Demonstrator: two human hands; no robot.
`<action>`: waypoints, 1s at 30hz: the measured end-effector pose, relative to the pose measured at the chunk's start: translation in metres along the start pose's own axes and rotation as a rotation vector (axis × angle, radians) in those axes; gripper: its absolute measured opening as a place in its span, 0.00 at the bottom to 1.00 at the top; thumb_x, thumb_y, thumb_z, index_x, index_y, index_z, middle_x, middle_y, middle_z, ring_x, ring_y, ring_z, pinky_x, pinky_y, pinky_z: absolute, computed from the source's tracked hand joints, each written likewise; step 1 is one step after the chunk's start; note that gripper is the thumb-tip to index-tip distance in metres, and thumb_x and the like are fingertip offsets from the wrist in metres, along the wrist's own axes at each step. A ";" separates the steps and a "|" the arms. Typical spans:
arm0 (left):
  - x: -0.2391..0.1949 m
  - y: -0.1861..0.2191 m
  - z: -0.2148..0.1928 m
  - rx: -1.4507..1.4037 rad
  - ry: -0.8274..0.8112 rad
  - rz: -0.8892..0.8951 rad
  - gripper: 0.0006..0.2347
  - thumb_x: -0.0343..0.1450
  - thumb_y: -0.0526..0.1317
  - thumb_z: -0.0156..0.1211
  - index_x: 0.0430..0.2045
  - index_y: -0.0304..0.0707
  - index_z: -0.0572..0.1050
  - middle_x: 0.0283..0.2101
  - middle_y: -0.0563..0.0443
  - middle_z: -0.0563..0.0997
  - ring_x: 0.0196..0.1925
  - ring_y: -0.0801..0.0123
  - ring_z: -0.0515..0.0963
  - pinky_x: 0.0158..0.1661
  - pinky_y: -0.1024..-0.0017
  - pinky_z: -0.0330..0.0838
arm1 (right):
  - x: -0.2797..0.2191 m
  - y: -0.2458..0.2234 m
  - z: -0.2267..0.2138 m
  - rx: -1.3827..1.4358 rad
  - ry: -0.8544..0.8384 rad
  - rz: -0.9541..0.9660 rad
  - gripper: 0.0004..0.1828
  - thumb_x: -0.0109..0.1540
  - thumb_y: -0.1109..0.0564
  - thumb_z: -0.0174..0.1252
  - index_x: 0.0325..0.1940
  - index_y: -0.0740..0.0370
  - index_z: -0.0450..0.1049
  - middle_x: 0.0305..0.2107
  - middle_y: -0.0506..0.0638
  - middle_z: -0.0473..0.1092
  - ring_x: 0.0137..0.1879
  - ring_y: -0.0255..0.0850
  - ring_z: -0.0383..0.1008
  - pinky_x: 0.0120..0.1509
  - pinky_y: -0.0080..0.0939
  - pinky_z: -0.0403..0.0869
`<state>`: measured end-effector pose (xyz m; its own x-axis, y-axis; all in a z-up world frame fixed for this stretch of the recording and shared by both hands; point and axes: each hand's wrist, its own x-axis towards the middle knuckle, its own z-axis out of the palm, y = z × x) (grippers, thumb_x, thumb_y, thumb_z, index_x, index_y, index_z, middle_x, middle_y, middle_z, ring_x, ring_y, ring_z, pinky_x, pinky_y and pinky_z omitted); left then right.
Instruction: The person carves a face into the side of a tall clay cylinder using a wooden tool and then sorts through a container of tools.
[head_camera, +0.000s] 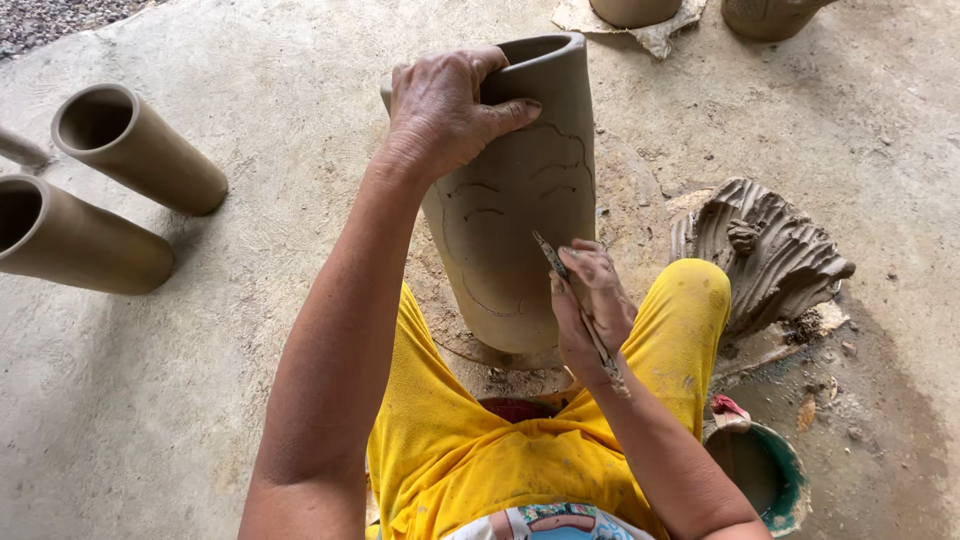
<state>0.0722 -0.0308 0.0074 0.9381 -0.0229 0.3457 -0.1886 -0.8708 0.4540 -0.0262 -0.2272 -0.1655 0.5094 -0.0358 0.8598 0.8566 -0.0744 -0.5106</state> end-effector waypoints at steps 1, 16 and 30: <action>0.000 0.000 -0.002 0.016 -0.029 -0.014 0.17 0.62 0.56 0.73 0.40 0.56 0.83 0.35 0.58 0.86 0.41 0.68 0.82 0.55 0.55 0.56 | 0.003 -0.002 0.002 0.003 -0.002 -0.003 0.15 0.68 0.68 0.59 0.58 0.59 0.71 0.48 0.54 0.75 0.54 0.42 0.76 0.75 0.56 0.70; -0.019 -0.016 -0.003 0.040 0.208 0.371 0.20 0.68 0.50 0.70 0.55 0.56 0.78 0.46 0.58 0.85 0.50 0.60 0.79 0.56 0.52 0.58 | 0.026 -0.012 0.008 -0.006 -0.033 0.060 0.09 0.68 0.71 0.57 0.44 0.63 0.65 0.35 0.53 0.76 0.49 0.39 0.79 0.82 0.60 0.66; -0.013 -0.032 0.008 -0.069 0.204 0.284 0.19 0.70 0.58 0.68 0.50 0.52 0.79 0.44 0.58 0.83 0.50 0.66 0.79 0.55 0.60 0.59 | 0.011 0.002 0.011 0.078 0.028 0.038 0.10 0.66 0.72 0.59 0.45 0.65 0.67 0.36 0.53 0.73 0.49 0.39 0.77 0.82 0.62 0.64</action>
<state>0.0689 -0.0065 -0.0182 0.7691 -0.1551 0.6200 -0.4594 -0.8085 0.3677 -0.0177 -0.2163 -0.1569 0.5401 -0.0649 0.8391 0.8410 0.0051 -0.5410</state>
